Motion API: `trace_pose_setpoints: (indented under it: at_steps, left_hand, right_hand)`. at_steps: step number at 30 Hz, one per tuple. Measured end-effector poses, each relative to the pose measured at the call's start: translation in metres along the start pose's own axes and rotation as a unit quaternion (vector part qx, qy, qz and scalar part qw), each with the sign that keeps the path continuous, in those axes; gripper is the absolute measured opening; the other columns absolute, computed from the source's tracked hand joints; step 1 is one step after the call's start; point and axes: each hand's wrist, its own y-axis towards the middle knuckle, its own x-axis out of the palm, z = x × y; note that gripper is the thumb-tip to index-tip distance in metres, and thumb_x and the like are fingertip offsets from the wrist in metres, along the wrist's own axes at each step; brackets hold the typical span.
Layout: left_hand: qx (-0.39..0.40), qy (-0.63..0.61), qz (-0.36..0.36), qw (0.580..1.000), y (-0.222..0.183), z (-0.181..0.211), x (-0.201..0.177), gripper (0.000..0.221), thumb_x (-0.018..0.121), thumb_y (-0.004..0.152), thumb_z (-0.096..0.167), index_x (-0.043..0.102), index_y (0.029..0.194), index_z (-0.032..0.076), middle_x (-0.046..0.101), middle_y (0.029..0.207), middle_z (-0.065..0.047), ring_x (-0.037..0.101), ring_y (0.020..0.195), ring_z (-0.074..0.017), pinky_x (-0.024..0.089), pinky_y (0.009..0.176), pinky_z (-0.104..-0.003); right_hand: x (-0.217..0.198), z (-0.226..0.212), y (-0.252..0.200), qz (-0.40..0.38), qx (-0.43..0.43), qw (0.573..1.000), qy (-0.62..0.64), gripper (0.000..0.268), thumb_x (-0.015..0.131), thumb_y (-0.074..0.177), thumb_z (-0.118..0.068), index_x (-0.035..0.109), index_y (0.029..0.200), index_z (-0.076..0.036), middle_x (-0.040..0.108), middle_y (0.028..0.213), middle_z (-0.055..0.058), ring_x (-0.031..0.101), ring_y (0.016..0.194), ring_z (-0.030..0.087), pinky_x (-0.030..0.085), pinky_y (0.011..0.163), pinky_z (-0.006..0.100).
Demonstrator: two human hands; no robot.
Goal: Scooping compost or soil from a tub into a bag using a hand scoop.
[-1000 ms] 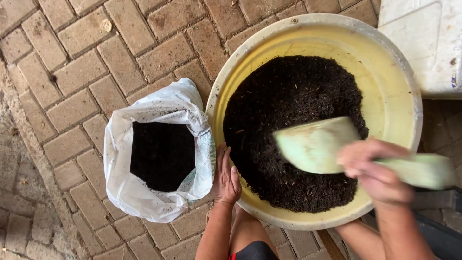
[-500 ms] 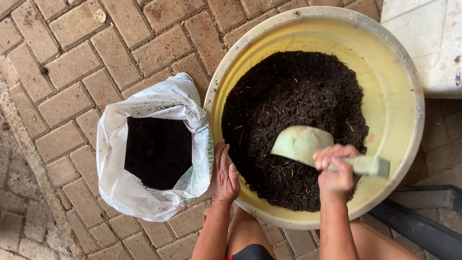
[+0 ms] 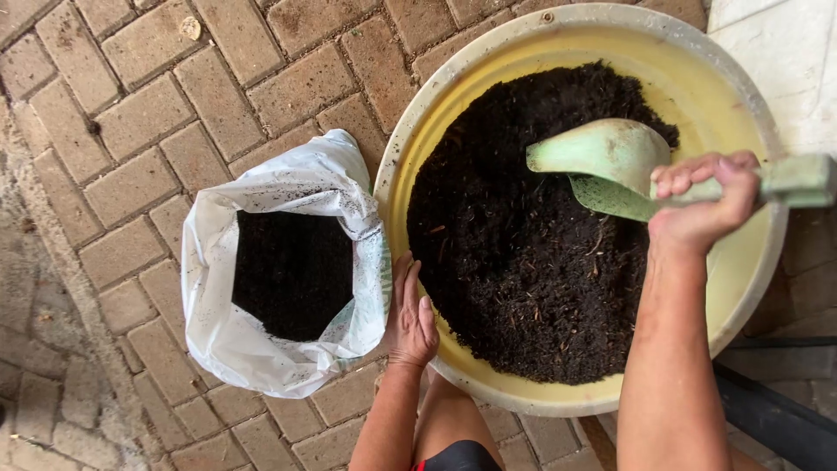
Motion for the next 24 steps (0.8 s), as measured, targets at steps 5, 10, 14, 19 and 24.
trace_pose_setpoints:
  at_steps: [5,10,14,19,24]
  left_hand:
    - [-0.006,0.008,-0.003,1.000,0.005,0.003,-0.003,0.064,0.026,0.101,0.037,0.040,0.154,0.004,0.033,0.166,-0.014,0.030,0.155,-0.0347,0.026,0.126,-0.044]
    - [0.009,-0.021,0.011,1.000,0.001,0.003,0.000,0.063,0.024,0.104,0.039,0.039,0.155,0.003,0.034,0.166,-0.015,0.031,0.157,-0.0341,0.027,0.129,-0.045]
    - [0.022,-0.020,0.002,1.000,0.001,-0.003,0.002,0.065,0.022,0.104,0.040,0.036,0.155,0.001,0.031,0.166,-0.018,0.026,0.157,-0.0363,0.022,0.128,-0.047]
    - [-0.001,-0.047,-0.009,0.999,-0.003,-0.004,0.007,0.065,0.022,0.103,0.040,0.038,0.154,0.002,0.031,0.165,-0.019,0.025,0.157,-0.0363,0.022,0.128,-0.046]
    - [0.000,0.012,-0.020,1.000,0.001,-0.002,0.004,0.066,0.022,0.102,0.037,0.036,0.155,0.001,0.029,0.167,-0.018,0.026,0.155,-0.0367,0.021,0.126,-0.047]
  right_hand:
    - [0.023,0.013,-0.029,-0.104,-0.065,0.992,0.018,0.023,0.054,0.100,-0.016,0.052,0.079,-0.008,0.052,0.061,0.009,0.052,0.050,0.022,0.054,0.056,0.038]
    - [0.034,0.051,-0.085,-0.201,-0.012,0.980,0.000,0.013,0.054,0.085,-0.010,0.052,0.072,-0.011,0.053,0.061,0.003,0.052,0.048,0.015,0.054,0.051,0.032]
    - [-0.020,0.001,-0.134,-0.257,0.023,0.961,-0.103,0.018,0.056,0.088,-0.009,0.054,0.070,-0.010,0.058,0.065,0.005,0.054,0.052,0.012,0.050,0.047,0.026]
    - [-0.047,-0.066,-0.102,-0.279,0.036,0.957,-0.077,0.026,0.050,0.094,-0.012,0.057,0.069,-0.011,0.059,0.062,0.003,0.060,0.053,0.011,0.059,0.062,0.032]
    - [0.016,-0.008,-0.049,-0.250,-0.016,0.967,-0.046,0.034,0.047,0.105,-0.015,0.057,0.073,-0.010,0.062,0.066,0.005,0.064,0.058,0.013,0.059,0.064,0.033]
